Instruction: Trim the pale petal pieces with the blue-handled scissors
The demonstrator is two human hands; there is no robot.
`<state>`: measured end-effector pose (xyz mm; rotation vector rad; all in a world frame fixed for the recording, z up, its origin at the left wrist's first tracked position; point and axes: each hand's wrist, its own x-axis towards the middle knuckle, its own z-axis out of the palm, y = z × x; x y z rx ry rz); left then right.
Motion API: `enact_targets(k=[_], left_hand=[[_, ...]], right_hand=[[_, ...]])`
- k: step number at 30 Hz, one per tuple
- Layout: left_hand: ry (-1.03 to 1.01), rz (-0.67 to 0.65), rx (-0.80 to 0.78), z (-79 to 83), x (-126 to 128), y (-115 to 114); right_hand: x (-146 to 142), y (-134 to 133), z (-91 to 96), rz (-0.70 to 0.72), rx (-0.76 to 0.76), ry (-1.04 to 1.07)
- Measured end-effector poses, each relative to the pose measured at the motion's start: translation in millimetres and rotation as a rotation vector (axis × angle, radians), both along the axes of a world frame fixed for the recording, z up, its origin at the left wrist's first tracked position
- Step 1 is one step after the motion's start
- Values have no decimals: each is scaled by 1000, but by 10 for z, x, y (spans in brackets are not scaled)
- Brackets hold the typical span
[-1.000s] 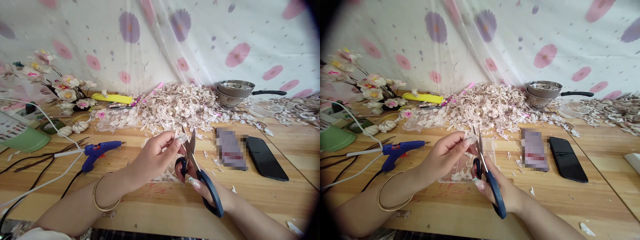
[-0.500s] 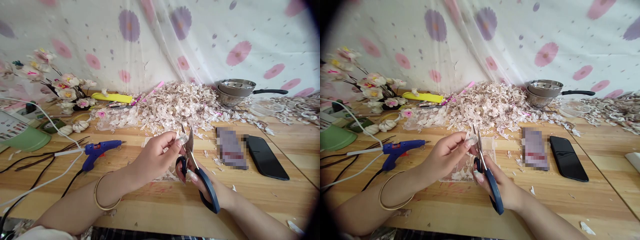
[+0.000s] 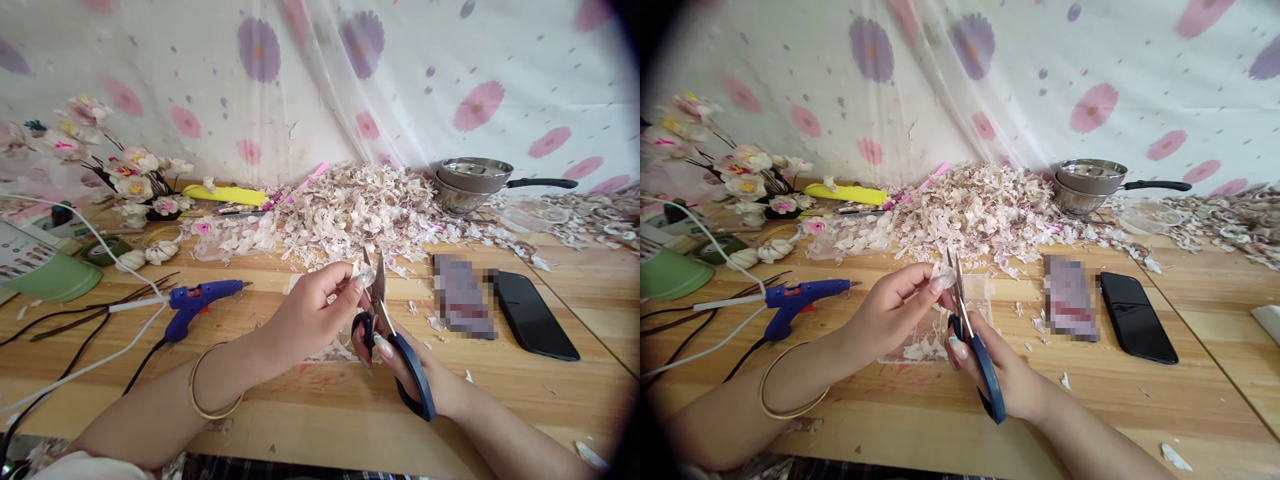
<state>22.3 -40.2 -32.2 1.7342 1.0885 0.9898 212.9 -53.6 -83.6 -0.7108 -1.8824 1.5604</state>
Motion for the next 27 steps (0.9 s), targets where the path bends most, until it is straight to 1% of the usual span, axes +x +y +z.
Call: enact_targets(k=[6, 12, 18, 21, 27], left_hand=[[2, 0, 10, 15, -3, 11], [-16, -1, 7, 13, -1, 14], [-11, 0, 9, 20, 5, 7], [-6, 3, 21, 35, 2, 7], [14, 17, 6, 39, -14, 15]], right_hand=[[5, 8, 15, -7, 18, -14], [-1, 7, 26, 2, -12, -12], [3, 9, 27, -36, -27, -65], [10, 15, 28, -55, -9, -82], [34, 13, 17, -58, -18, -71]])
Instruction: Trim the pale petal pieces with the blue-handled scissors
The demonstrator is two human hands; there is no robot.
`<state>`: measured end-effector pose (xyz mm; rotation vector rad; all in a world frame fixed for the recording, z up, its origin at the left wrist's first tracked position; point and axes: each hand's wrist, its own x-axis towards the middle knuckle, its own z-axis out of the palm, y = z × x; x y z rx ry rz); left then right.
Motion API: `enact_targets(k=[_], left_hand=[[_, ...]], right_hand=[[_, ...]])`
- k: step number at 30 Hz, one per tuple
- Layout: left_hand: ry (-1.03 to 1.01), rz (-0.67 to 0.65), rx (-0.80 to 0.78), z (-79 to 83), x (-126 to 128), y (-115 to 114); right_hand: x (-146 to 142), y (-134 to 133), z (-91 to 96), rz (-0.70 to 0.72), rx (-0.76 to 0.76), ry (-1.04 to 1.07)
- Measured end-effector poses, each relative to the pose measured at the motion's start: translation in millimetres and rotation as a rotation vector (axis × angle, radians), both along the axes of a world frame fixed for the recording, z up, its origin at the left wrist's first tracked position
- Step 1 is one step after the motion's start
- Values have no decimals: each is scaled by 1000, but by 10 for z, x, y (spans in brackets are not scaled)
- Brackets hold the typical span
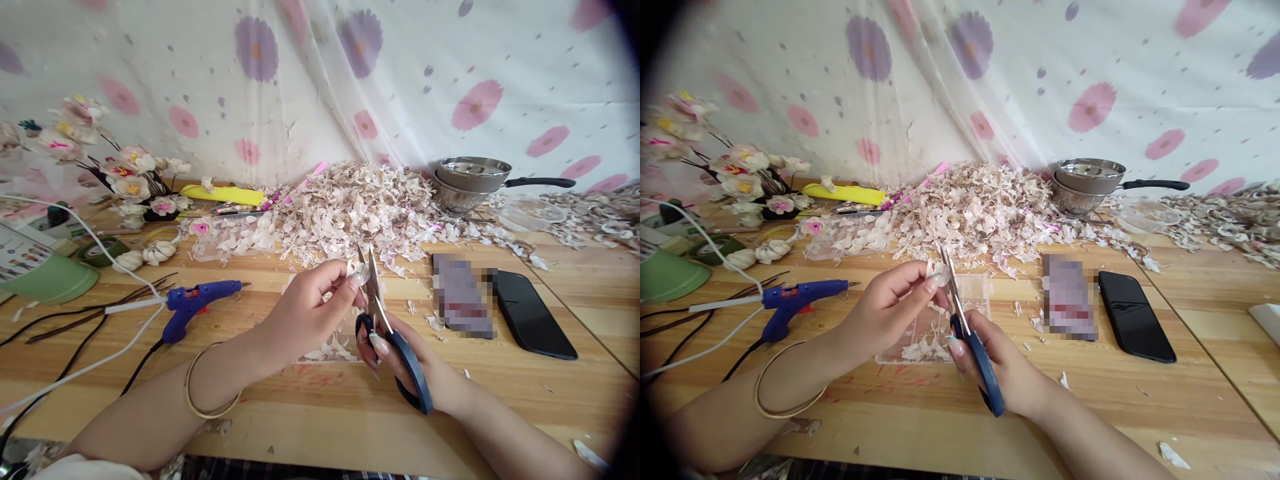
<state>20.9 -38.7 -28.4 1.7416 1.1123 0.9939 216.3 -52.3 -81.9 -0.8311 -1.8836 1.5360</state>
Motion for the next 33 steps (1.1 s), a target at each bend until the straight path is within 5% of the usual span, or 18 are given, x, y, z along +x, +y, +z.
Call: enact_targets(k=[33], left_hand=[[-40, 12, -72, 100, -60, 20]], right_hand=[[28, 47, 70, -55, -75, -78]])
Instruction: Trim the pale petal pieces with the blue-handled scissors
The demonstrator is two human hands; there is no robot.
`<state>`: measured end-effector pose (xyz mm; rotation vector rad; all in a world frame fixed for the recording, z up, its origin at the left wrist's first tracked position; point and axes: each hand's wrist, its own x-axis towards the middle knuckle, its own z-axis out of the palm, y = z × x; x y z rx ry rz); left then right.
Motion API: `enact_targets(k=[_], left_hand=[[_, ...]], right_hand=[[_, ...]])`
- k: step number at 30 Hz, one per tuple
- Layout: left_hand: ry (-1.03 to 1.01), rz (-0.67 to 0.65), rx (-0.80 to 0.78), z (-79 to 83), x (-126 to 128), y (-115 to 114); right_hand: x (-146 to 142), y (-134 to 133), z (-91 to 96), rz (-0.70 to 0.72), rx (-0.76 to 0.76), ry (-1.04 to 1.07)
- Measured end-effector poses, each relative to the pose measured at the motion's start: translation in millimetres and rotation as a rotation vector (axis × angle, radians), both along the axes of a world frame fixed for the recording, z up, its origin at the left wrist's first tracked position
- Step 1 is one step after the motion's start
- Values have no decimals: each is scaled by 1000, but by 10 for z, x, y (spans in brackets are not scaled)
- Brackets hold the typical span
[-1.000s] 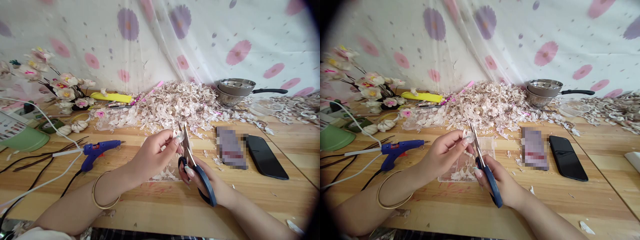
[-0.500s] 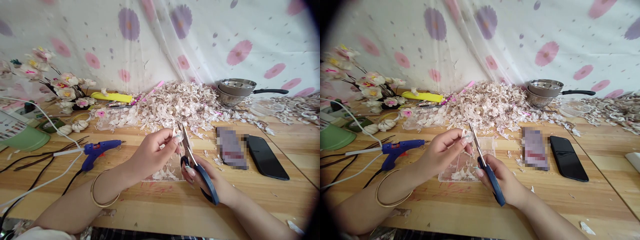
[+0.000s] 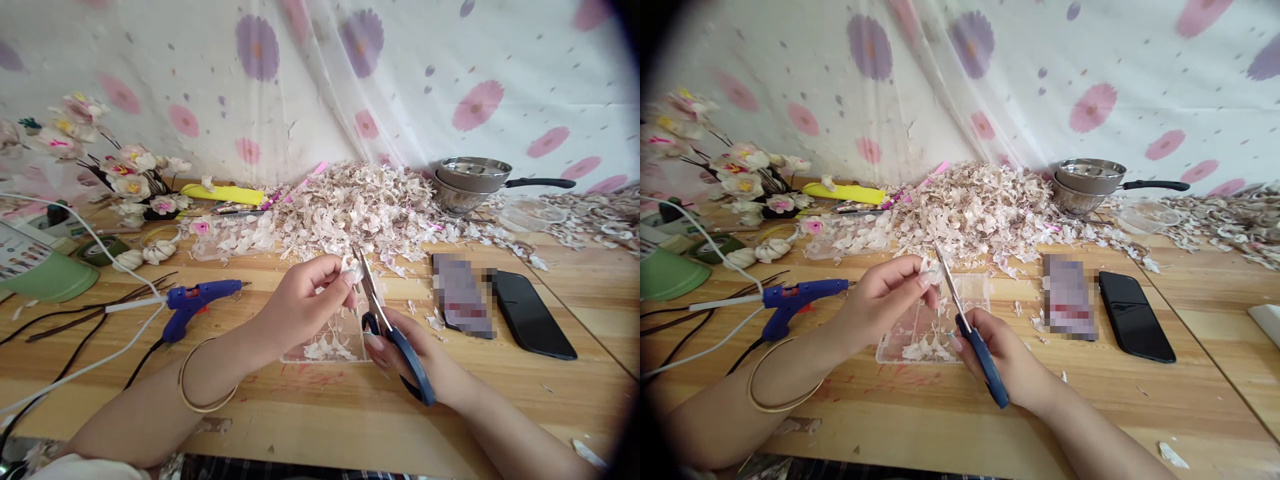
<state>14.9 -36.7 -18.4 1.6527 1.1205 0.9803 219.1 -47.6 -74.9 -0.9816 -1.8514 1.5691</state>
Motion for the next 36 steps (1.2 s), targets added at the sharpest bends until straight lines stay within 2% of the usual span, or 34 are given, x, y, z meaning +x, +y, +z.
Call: enact_targets(k=[6, 20, 36], left_hand=[[-41, 6, -59, 36, -18, 35], [-43, -5, -68, 52, -93, 87], [-41, -59, -97, 78, -160, 135]], right_hand=[[-12, 13, 59, 2, 14, -55], [-21, 21, 123, 5, 8, -65], [30, 34, 64, 12, 72, -91]])
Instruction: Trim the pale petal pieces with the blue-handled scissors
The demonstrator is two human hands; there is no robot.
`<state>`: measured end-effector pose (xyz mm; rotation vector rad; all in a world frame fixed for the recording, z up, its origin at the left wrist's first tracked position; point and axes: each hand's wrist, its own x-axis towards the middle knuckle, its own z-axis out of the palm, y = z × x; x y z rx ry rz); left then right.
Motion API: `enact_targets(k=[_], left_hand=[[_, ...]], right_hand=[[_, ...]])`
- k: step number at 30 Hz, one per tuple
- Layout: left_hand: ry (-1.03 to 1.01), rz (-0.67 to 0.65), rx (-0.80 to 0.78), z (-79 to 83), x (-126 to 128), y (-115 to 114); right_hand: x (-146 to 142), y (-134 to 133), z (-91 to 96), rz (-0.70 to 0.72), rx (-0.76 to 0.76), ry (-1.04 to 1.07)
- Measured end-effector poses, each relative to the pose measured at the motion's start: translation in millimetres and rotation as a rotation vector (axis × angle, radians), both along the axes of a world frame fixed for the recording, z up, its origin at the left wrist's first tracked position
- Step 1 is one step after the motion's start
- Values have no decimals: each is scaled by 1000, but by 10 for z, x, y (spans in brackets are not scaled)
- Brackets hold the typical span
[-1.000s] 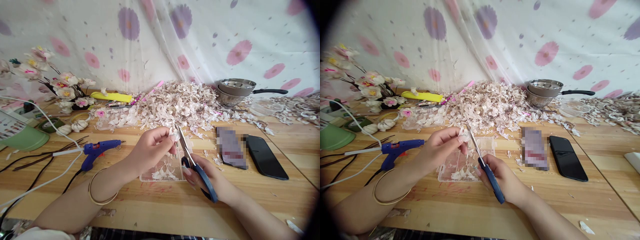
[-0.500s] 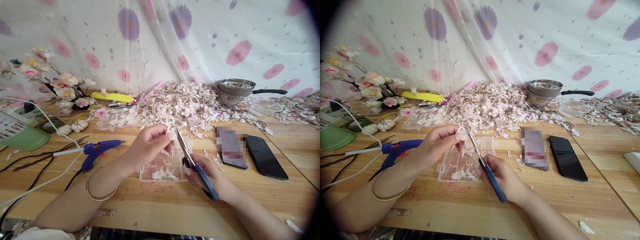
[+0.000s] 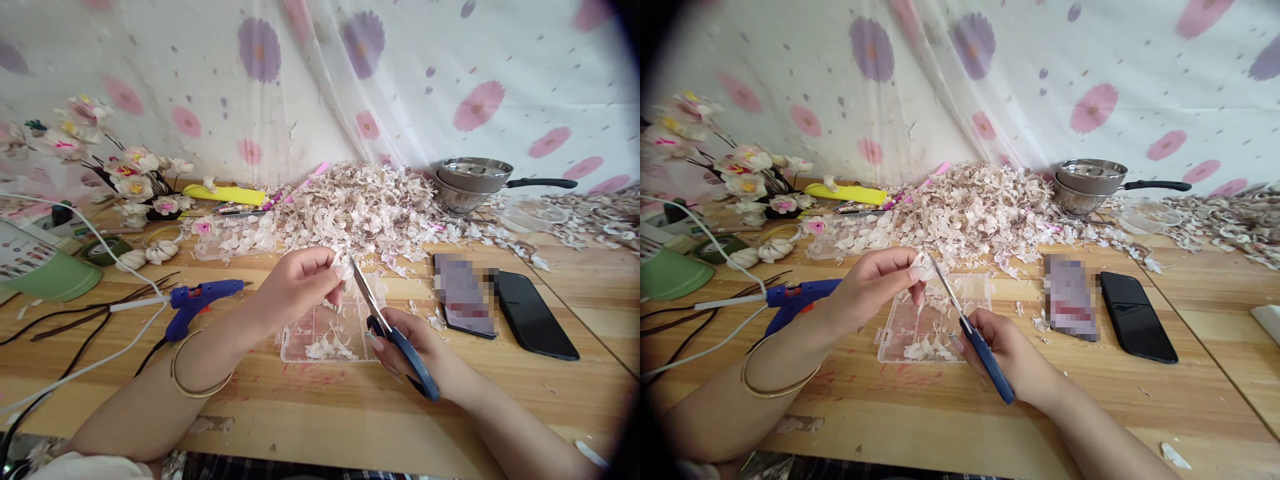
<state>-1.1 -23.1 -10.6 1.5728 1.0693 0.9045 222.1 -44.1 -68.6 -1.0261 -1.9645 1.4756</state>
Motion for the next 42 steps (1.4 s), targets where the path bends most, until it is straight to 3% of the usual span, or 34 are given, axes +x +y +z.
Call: enact_targets(k=[16, 18, 23, 27, 38, 42], left_hand=[[57, -37, -51, 54, -47, 11], [62, -118, -134, 28, -19, 8], [187, -485, -424, -136, 137, -13], [225, -629, -540, -266, 227, -18], [178, -700, -516, -357, 158, 73], [128, -618, -473, -331, 132, 80]], right_hand=[[1, 29, -14, -83, -67, 17], [0, 41, -47, -127, -76, 69], [-14, 56, -52, -147, -67, 244], [-20, 51, -27, -176, -73, 248], [-22, 58, -107, -229, -27, 188], [-16, 45, -143, -286, 25, 195]])
